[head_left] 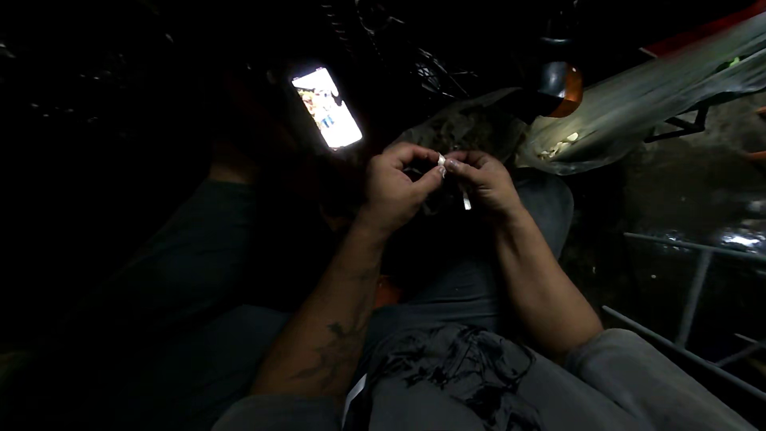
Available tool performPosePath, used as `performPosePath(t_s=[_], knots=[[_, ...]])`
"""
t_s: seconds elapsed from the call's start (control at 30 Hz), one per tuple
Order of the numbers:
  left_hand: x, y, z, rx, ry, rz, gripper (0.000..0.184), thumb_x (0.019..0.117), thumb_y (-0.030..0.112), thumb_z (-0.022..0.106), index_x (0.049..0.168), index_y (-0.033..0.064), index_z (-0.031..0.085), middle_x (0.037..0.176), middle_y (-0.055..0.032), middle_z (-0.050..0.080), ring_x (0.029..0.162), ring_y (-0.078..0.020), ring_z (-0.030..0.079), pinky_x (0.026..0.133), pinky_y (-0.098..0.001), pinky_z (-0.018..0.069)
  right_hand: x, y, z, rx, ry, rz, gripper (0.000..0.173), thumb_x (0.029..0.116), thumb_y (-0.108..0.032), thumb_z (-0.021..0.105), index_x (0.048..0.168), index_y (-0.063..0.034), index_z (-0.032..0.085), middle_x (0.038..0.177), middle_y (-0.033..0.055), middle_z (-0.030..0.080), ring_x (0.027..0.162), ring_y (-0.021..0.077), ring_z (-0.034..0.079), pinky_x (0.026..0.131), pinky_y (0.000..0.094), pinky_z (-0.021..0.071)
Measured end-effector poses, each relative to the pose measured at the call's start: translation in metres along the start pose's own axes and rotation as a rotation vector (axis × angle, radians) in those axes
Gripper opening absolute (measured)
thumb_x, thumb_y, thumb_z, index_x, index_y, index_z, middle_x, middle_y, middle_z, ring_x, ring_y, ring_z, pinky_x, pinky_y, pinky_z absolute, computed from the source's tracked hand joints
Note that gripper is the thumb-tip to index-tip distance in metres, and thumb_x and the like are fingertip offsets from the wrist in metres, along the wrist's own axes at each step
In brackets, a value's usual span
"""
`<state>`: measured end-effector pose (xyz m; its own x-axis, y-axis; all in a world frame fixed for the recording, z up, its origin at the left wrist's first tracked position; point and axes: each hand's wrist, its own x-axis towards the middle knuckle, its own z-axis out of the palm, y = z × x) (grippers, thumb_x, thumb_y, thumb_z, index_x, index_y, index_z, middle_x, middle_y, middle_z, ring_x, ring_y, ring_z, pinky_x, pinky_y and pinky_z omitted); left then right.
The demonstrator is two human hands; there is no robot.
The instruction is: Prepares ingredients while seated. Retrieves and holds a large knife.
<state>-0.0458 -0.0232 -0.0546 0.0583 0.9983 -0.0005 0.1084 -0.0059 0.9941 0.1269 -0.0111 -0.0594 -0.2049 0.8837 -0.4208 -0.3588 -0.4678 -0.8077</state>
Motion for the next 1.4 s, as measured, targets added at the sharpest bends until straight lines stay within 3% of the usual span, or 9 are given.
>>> performPosePath(t_s=[0.27,0.43,0.63,0.7,0.8,1.0,1.2,1.3,1.4], knots=[[-0.001,-0.002,0.012,0.08,0.114,0.009,0.011,0.0884,0.008,0.072,0.098,0.0044,0.072,0.097,-0.0037,0.07,0.085,-0.0067,0.068,0.072,-0.0223,0.0596,0.0,-0.001,0.004,-0.175,0.01,-0.127,0.008,0.0974,-0.004,0.065,0.102,-0.0008,0.069,0.082,0.0013,0.068,0.067,0.0047,0.06,0.063,0.0209,0.0541],[-0.003,0.0,0.01,0.267,0.024,0.094,0.013,0.0911,0.01,0.067,0.102,0.0044,0.072,0.105,-0.007,0.069,0.089,-0.0069,0.067,0.075,-0.0211,0.058,0.003,0.0,0.002,-0.464,-0.012,-0.265,0.011,0.1015,-0.015,0.063,0.103,-0.0049,0.062,0.087,0.0002,0.065,0.076,0.0047,0.063,0.072,0.0226,0.0562],[-0.004,-0.003,0.011,0.277,-0.024,0.133,0.019,0.0984,0.014,0.066,0.115,0.005,0.069,0.107,-0.0057,0.071,0.094,-0.0074,0.069,0.082,-0.0239,0.0593,0.004,0.003,-0.002,-0.655,-0.048,-0.325,0.022,0.1092,-0.023,0.049,0.106,-0.0054,0.061,0.079,-0.0011,0.061,0.065,0.0048,0.057,0.062,0.0234,0.0525],[-0.006,-0.003,0.012,0.282,-0.004,0.146,0.022,0.0967,0.014,0.069,0.117,0.005,0.072,0.107,-0.0064,0.072,0.095,-0.0073,0.069,0.084,-0.0232,0.0593,0.003,0.003,-0.001,-0.597,-0.035,-0.32,0.021,0.1098,-0.021,0.047,0.106,-0.0053,0.061,0.083,-0.0012,0.064,0.07,0.004,0.06,0.066,0.0231,0.0549],[-0.006,-0.003,0.017,0.228,0.059,0.135,0.019,0.0934,0.012,0.073,0.111,0.0042,0.075,0.103,-0.0062,0.072,0.093,-0.0066,0.069,0.083,-0.0211,0.0587,0.002,0.004,0.003,-0.431,-0.042,-0.296,0.018,0.11,-0.02,0.047,0.104,-0.0074,0.058,0.08,-0.003,0.061,0.066,0.0026,0.057,0.062,0.0205,0.0522],[-0.002,0.0,0.014,-0.217,0.041,-0.084,0.016,0.0894,-0.003,0.073,0.105,-0.0018,0.072,0.093,-0.0052,0.075,0.071,-0.0105,0.07,0.063,-0.0268,0.0623,0.004,0.007,0.004,-0.394,-0.087,-0.361,0.016,0.1096,-0.017,0.047,0.102,-0.0066,0.056,0.076,-0.0022,0.057,0.062,0.004,0.054,0.059,0.0215,0.0497],[-0.001,0.0,0.013,-0.162,0.076,0.018,0.019,0.0949,0.0,0.066,0.114,-0.0023,0.065,0.098,-0.0062,0.07,0.075,-0.0107,0.069,0.062,-0.0259,0.0613,0.003,0.005,0.005,-0.375,-0.112,-0.35,0.015,0.1101,-0.016,0.044,0.105,-0.0065,0.055,0.081,-0.0027,0.06,0.065,0.0025,0.056,0.06,0.0195,0.0512],[0.0,-0.001,0.013,-0.192,0.093,0.018,0.015,0.0949,-0.003,0.064,0.11,-0.002,0.063,0.096,-0.0061,0.069,0.073,-0.0115,0.069,0.061,-0.0271,0.0618,0.002,0.003,0.006,-0.337,-0.106,-0.3,0.014,0.1094,-0.013,0.043,0.109,-0.0055,0.055,0.085,-0.0011,0.062,0.071,0.0045,0.06,0.064,0.0213,0.0545],[0.0,-0.001,0.014,-0.193,0.098,-0.026,0.011,0.096,-0.002,0.062,0.107,-0.0014,0.065,0.095,-0.0057,0.069,0.072,-0.0114,0.069,0.062,-0.0274,0.0621,0.003,0.002,0.005,-0.329,-0.096,-0.256,0.014,0.1088,-0.013,0.045,0.109,-0.0053,0.056,0.083,-0.001,0.061,0.064,0.004,0.056,0.056,0.0195,0.0501]])
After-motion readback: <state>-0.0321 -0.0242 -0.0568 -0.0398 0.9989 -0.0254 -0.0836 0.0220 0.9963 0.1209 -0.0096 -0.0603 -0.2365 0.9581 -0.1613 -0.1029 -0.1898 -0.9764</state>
